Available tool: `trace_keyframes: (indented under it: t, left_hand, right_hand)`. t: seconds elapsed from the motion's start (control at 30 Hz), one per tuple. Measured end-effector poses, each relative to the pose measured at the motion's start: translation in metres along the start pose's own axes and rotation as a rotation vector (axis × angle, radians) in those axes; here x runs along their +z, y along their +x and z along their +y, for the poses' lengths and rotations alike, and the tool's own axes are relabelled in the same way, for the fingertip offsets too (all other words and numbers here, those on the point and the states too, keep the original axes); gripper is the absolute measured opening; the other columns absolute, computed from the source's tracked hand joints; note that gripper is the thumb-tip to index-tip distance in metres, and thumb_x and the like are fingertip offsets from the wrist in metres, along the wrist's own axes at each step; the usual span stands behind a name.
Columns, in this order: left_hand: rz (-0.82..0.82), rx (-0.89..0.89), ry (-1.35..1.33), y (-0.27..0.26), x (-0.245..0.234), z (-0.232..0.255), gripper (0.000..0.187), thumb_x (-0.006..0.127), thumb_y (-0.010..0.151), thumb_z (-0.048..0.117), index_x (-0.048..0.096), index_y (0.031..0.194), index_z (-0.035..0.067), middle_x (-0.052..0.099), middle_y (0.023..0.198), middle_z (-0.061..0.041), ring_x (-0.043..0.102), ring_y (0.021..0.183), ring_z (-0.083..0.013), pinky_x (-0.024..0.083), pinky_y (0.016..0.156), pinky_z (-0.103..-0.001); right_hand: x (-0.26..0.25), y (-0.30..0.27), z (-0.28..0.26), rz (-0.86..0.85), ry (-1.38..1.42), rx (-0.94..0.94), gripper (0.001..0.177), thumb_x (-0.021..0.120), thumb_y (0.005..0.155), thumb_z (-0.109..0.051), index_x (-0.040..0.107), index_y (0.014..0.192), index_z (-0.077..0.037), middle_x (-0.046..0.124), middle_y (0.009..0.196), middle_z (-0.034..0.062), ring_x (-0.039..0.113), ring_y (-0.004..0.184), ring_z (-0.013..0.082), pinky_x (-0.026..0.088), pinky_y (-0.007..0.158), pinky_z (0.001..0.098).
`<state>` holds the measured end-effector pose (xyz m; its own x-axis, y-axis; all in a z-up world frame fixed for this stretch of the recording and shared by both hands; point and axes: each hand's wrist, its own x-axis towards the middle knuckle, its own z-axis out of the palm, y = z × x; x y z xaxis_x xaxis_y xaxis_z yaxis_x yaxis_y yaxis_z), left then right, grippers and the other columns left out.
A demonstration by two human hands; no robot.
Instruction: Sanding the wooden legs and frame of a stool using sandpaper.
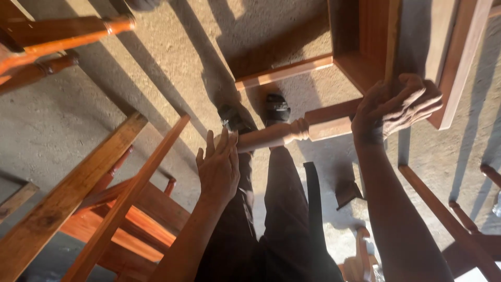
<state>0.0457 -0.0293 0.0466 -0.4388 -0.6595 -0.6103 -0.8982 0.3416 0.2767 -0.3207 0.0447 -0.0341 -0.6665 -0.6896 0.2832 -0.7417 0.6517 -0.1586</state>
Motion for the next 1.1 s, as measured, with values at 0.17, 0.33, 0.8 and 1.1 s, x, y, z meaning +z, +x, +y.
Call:
trace_keyframes:
  t: [0.17, 0.33, 0.8, 1.1]
  left_hand:
    - [0.037, -0.071, -0.053, 0.014, -0.012, -0.006, 0.036, 0.043, 0.108, 0.022, 0.067, 0.132, 0.01, 0.054, 0.153, -0.016, 0.036, 0.151, -0.0407, 0.03, 0.114, -0.065]
    - [0.147, 0.246, -0.123, -0.021, -0.03, -0.036, 0.041, 0.047, 0.105, 0.017, 0.063, 0.143, 0.011, 0.057, 0.153, -0.013, 0.045, 0.145, -0.0375, 0.028, 0.117, -0.062]
    - [-0.025, 0.487, -0.361, 0.025, -0.011, -0.088, 0.032, 0.043, 0.112, 0.009, 0.056, 0.14, 0.003, 0.068, 0.131, -0.02, 0.073, 0.109, -0.0337, 0.064, 0.085, -0.038]
    - [-0.246, 0.427, -0.604, 0.041, -0.025, -0.094, 0.038, 0.04, 0.108, 0.007, 0.053, 0.143, 0.002, 0.061, 0.143, -0.019, 0.071, 0.114, -0.0359, 0.064, 0.087, -0.04]
  right_hand:
    - [-0.002, 0.007, -0.008, 0.023, 0.051, 0.006, 0.019, 0.054, 0.099, -0.024, 0.057, 0.115, -0.015, 0.046, 0.119, 0.0103, 0.048, 0.118, 0.0278, 0.042, 0.095, 0.0511]
    - [-0.005, 0.001, -0.003, 0.028, 0.016, -0.02, 0.021, 0.059, 0.097, -0.028, 0.057, 0.111, -0.012, 0.046, 0.115, 0.0127, 0.048, 0.114, 0.0292, 0.043, 0.092, 0.0523]
    - [0.02, -0.022, -0.042, 0.092, -0.044, 0.034, 0.015, 0.057, 0.09, -0.027, 0.059, 0.1, -0.015, 0.049, 0.121, 0.0153, 0.047, 0.119, 0.0306, 0.045, 0.096, 0.0538]
    - [0.033, -0.027, -0.019, -0.001, 0.032, 0.049, 0.027, 0.047, 0.106, -0.033, 0.061, 0.1, -0.011, 0.061, 0.102, 0.0096, 0.059, 0.104, 0.0255, 0.051, 0.09, 0.0524]
